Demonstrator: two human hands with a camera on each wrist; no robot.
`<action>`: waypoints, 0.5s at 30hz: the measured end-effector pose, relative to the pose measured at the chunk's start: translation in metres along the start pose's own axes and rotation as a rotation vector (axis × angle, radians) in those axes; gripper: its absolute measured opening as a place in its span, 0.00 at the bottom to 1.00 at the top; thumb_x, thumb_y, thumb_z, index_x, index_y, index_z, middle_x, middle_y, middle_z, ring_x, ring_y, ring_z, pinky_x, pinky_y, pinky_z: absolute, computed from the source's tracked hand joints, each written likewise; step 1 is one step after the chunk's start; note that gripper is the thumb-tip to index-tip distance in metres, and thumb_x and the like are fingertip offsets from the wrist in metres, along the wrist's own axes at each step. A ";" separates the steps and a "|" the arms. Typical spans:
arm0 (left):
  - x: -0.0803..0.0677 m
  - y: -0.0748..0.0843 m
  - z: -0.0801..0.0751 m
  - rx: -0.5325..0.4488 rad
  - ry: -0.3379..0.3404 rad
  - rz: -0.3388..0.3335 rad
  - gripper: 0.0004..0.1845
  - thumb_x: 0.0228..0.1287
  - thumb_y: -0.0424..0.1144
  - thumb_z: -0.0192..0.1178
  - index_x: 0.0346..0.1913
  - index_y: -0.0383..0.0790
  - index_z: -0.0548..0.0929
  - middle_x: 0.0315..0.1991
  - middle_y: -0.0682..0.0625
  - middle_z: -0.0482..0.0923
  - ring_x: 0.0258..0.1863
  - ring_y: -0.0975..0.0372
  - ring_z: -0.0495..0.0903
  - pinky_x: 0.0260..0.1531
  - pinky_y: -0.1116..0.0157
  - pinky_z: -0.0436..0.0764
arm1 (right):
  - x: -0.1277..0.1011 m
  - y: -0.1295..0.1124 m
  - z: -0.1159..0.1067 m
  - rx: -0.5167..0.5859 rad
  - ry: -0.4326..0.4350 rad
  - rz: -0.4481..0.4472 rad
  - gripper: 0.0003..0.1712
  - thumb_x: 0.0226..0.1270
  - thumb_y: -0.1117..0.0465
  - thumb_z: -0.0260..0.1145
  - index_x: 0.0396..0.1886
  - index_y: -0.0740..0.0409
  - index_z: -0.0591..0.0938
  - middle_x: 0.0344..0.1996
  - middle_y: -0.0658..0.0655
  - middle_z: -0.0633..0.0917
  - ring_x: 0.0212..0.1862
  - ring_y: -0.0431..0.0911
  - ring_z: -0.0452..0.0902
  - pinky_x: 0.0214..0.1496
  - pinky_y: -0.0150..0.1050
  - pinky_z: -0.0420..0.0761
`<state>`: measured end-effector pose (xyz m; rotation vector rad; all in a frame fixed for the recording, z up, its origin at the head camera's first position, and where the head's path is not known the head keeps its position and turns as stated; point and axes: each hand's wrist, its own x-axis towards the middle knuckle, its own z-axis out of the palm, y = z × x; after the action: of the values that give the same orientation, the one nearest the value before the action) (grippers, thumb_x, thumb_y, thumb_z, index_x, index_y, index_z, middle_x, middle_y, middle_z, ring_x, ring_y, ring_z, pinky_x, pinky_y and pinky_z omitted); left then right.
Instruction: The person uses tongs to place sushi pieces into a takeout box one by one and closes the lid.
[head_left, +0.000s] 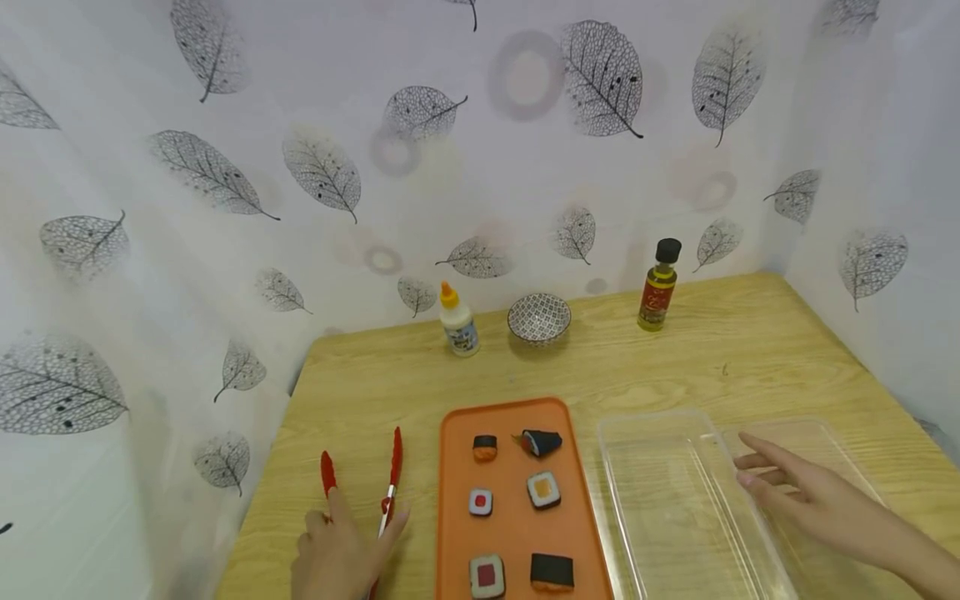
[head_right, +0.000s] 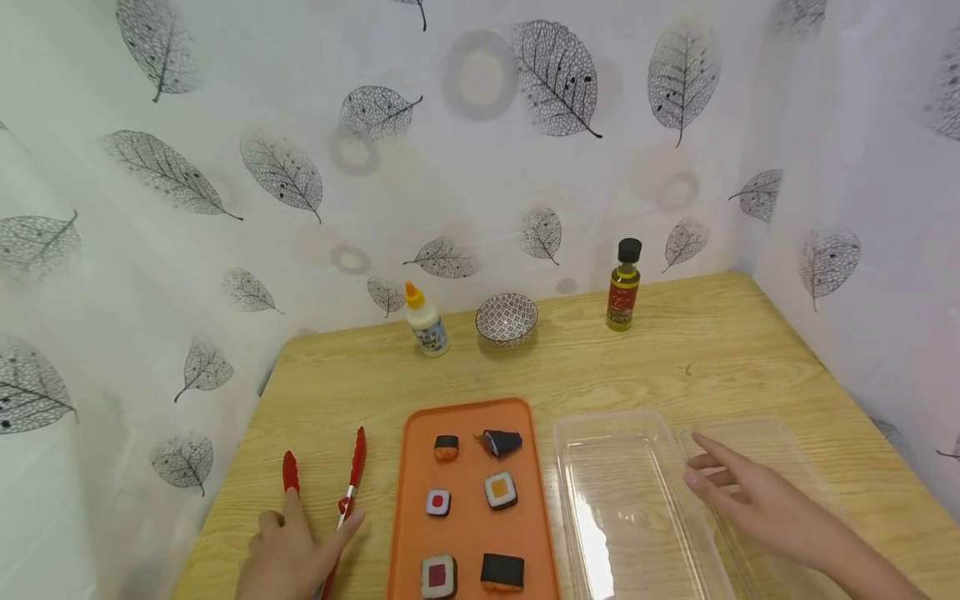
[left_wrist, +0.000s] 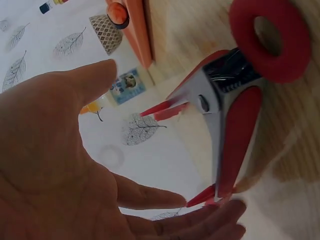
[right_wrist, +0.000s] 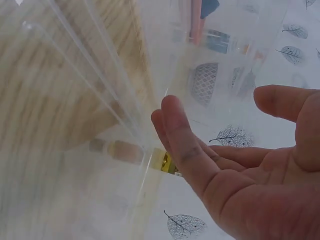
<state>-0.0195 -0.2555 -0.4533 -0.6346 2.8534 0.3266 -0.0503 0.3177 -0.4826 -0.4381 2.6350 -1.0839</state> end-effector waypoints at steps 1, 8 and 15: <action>-0.001 -0.002 0.001 -0.010 -0.004 -0.003 0.70 0.51 0.89 0.53 0.67 0.19 0.63 0.47 0.20 0.71 0.39 0.33 0.79 0.34 0.38 0.80 | -0.001 0.002 0.000 0.027 -0.016 -0.021 0.37 0.85 0.62 0.55 0.80 0.78 0.54 0.61 0.74 0.81 0.51 0.17 0.72 0.41 0.35 0.85; -0.005 -0.010 0.008 -0.090 0.019 -0.006 0.60 0.50 0.76 0.72 0.56 0.21 0.61 0.37 0.29 0.76 0.28 0.43 0.81 0.26 0.48 0.78 | -0.002 0.006 0.003 0.261 -0.097 -0.055 0.31 0.87 0.66 0.49 0.82 0.70 0.56 0.51 0.65 0.82 0.40 0.36 0.84 0.37 0.39 0.87; 0.000 -0.015 0.012 -0.132 0.003 -0.021 0.63 0.49 0.68 0.78 0.61 0.16 0.58 0.35 0.27 0.78 0.27 0.42 0.82 0.25 0.48 0.78 | -0.001 0.007 0.006 0.364 -0.062 -0.114 0.37 0.85 0.69 0.49 0.68 0.14 0.65 0.43 0.46 0.82 0.37 0.41 0.85 0.35 0.41 0.88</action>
<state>-0.0114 -0.2653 -0.4670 -0.6884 2.8434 0.5149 -0.0486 0.3188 -0.4916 -0.5345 2.3123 -1.5206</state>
